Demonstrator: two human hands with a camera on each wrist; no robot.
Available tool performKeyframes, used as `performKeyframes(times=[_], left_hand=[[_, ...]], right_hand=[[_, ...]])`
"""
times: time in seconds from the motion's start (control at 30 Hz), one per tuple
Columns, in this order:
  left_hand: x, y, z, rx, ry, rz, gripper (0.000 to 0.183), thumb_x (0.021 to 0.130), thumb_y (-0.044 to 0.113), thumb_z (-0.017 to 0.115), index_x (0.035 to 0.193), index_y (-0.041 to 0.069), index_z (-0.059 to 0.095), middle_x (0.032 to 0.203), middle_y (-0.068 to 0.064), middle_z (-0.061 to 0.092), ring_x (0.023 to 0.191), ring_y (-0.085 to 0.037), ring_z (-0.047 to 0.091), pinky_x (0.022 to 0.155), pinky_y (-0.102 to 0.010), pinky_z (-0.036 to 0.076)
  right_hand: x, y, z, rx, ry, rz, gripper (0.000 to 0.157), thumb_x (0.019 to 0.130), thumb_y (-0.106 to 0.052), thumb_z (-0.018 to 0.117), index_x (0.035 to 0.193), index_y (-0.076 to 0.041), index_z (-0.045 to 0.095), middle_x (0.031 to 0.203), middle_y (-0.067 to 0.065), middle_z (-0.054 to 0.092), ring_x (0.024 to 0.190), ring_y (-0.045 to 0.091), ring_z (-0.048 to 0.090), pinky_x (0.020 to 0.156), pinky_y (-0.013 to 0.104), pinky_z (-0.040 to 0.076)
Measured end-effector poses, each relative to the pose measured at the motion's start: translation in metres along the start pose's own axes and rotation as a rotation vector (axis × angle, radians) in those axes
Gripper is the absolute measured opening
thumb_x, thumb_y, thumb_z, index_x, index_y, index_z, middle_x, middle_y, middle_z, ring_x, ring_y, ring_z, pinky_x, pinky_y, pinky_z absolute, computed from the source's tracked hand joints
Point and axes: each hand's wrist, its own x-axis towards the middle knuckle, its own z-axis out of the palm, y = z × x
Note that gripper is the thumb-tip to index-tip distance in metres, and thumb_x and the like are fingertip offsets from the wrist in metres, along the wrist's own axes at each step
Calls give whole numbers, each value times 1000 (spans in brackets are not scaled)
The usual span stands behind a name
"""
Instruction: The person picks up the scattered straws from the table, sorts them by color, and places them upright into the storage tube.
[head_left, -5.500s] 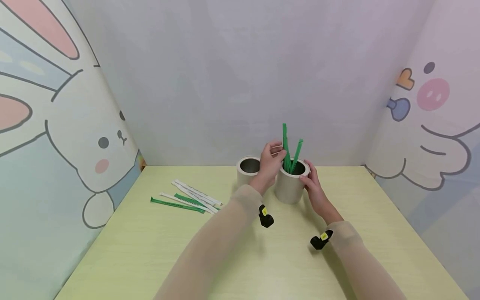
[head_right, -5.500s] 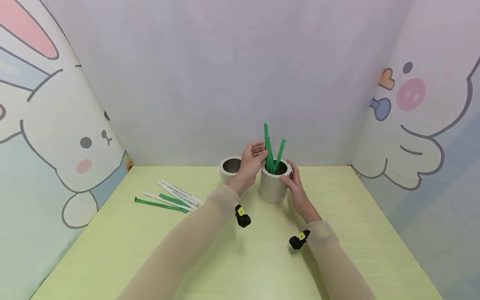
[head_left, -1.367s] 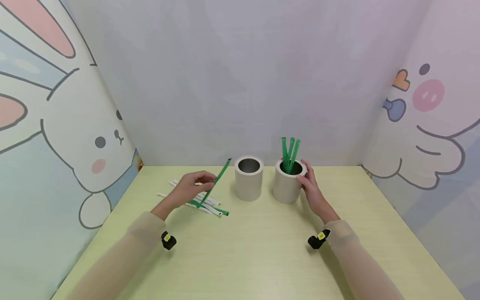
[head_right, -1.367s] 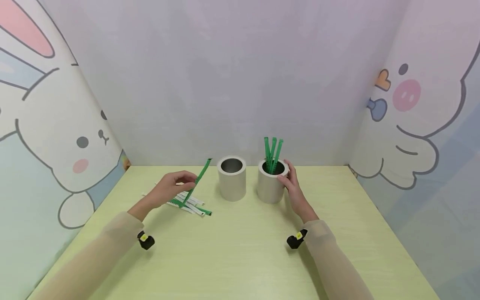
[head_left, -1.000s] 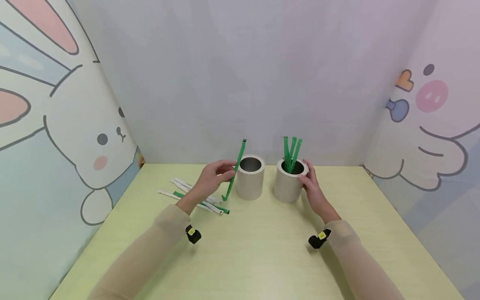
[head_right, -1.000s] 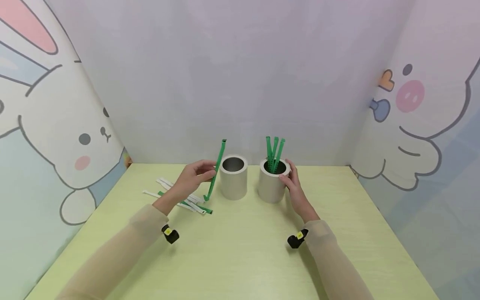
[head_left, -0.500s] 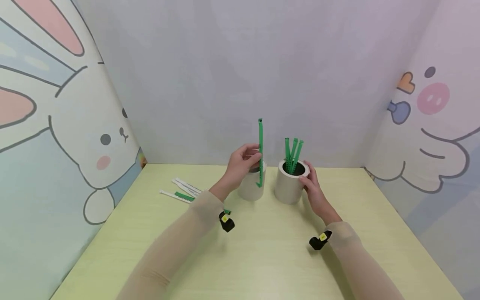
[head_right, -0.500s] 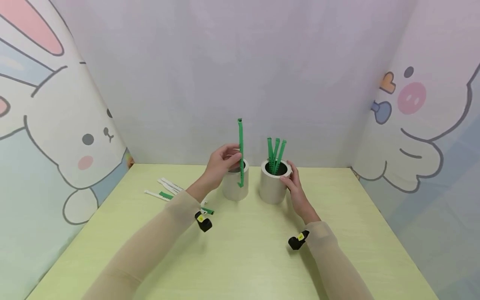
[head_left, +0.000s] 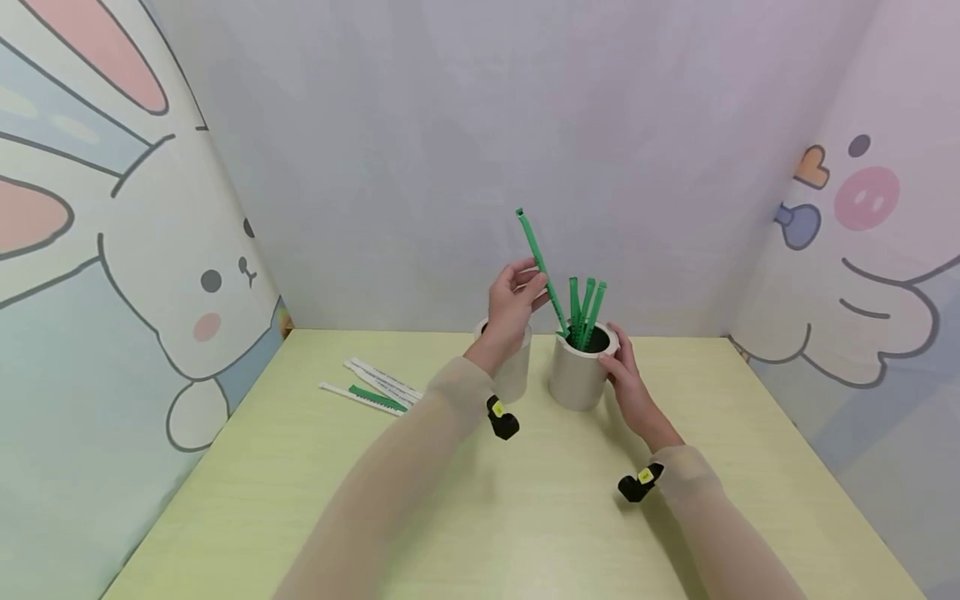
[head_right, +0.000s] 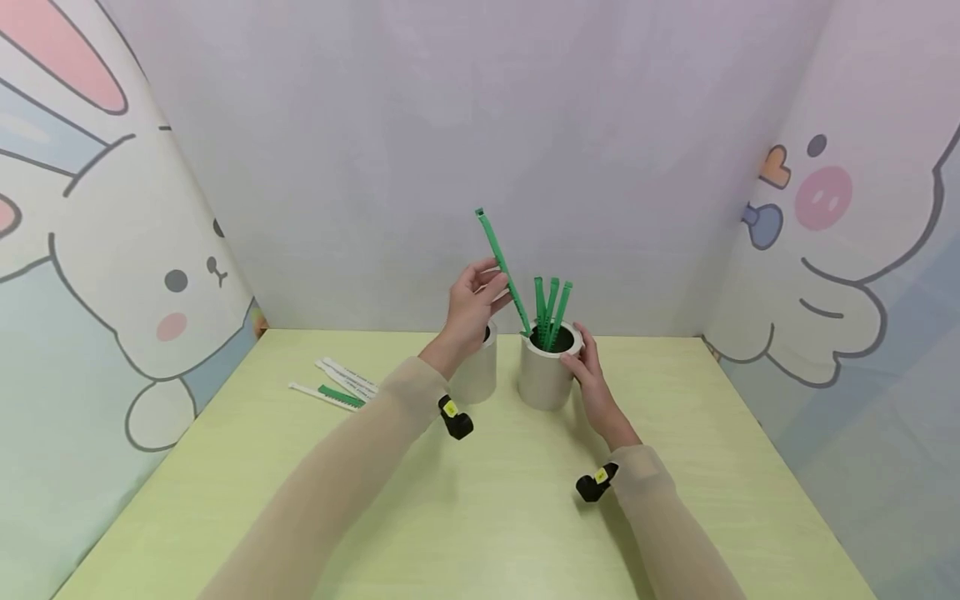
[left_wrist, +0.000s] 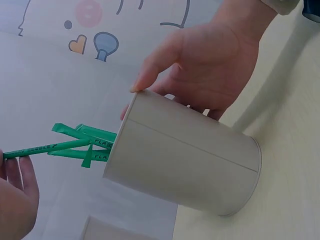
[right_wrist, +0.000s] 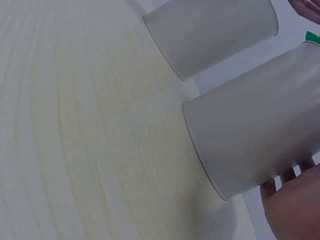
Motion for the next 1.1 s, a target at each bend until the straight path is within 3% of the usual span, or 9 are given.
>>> performKeyframes(times=[0.33,0.53,0.7,0.9,1.1], left_hand=[[-3,-20,17,-10,26,4,27,105,6,67,131,11,66,111,-3,63,119,-40,65,96,-38,62],[-6,-33,16,38,28,-4,26,105,5,67,130,11,67,115,-6,66,115,-35,68,96,-37,62],[-8,-40,13,93,26,-18,25,104,6,68,129,11,67,116,-7,67,113,-31,69,95,-37,62],[-9,-40,15,187,-2,0,24,103,6,70,127,8,68,117,-8,70,104,-19,70,92,-33,63],[-10,-37,13,301,-10,-10,29,102,10,73,131,9,67,120,-6,71,110,-18,70,93,-30,62]], right_hand=[[-3,3,-1,6,-1,-19,66,114,-25,40,170,-21,6,178,11,5,162,30,3,127,65,5],[-2,4,-1,10,5,-11,62,114,-26,39,169,-29,11,177,10,7,161,28,6,128,63,5],[-1,3,-1,11,3,-9,64,115,-24,37,170,-21,5,177,10,8,161,27,6,128,62,5],[-1,0,0,7,7,-14,65,114,-24,37,170,-20,4,177,10,9,161,28,6,128,63,5],[0,0,-1,8,5,-12,64,114,-25,37,170,-24,5,177,10,9,160,27,7,128,62,5]])
